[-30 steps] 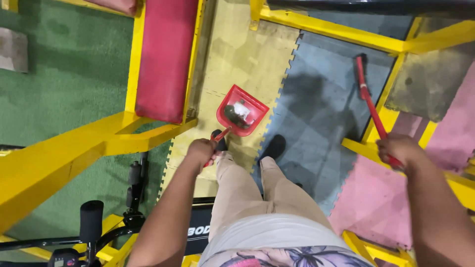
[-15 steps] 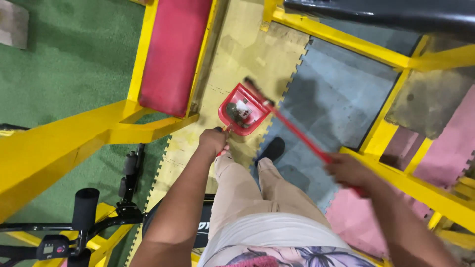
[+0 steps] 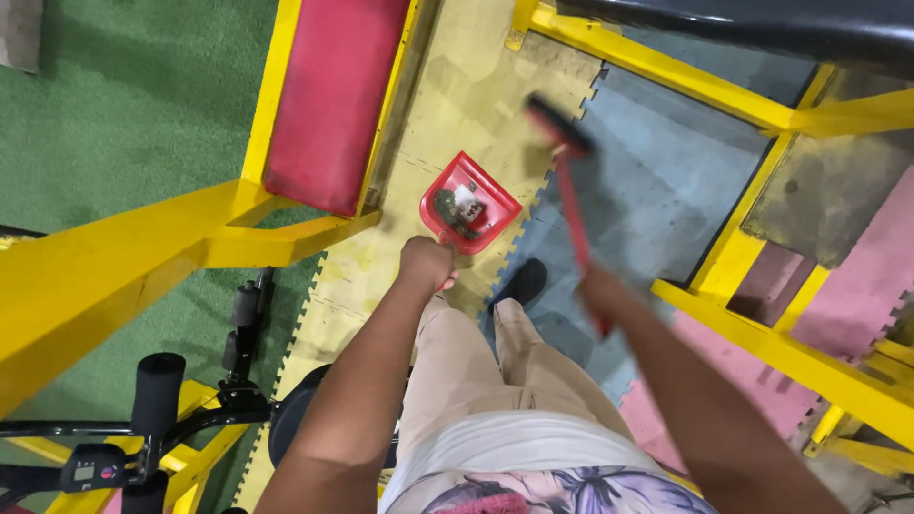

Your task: Sweeping the gym floor using a broom and a dustpan.

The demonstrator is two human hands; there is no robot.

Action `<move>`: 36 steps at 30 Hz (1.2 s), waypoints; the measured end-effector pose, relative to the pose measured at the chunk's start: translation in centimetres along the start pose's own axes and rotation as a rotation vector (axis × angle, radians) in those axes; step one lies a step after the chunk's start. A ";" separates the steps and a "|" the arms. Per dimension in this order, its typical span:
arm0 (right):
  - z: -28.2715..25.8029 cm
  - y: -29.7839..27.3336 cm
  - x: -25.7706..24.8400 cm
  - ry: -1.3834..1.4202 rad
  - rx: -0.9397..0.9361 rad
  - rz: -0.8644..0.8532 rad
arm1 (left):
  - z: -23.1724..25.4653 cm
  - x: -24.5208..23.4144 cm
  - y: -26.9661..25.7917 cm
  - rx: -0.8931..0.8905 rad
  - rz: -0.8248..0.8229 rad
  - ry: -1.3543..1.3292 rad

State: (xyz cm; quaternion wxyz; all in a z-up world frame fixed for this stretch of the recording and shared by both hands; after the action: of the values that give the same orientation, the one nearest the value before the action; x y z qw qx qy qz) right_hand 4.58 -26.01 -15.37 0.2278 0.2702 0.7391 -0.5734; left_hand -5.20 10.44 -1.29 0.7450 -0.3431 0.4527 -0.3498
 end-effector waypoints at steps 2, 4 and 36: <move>1.9 -3.0 5.2 -0.008 -0.152 -0.003 | 1.7 -1.1 -2.0 0.022 0.012 0.086; 2.0 -5.6 4.4 -0.020 -0.315 -0.009 | 2.3 -2.0 -2.3 0.042 0.033 0.163; -0.6 -12.7 -8.6 0.730 0.211 -0.266 | 0.5 -1.3 -1.3 0.118 0.023 0.209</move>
State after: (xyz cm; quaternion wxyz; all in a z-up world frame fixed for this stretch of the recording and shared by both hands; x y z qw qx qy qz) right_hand 2.61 -29.09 -0.47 -0.1548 0.3802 0.7370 -0.5369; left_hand -5.46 10.97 0.51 0.7165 -0.2549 0.5105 -0.4012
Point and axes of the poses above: each hand's wrist, its own y-axis towards the middle knuckle, its own x-axis out of the palm, z = x × y, the point moved 7 cm from there along y, towards the middle knuckle, and after that the axes turned 13 degrees about z, right-handed, at the moved point
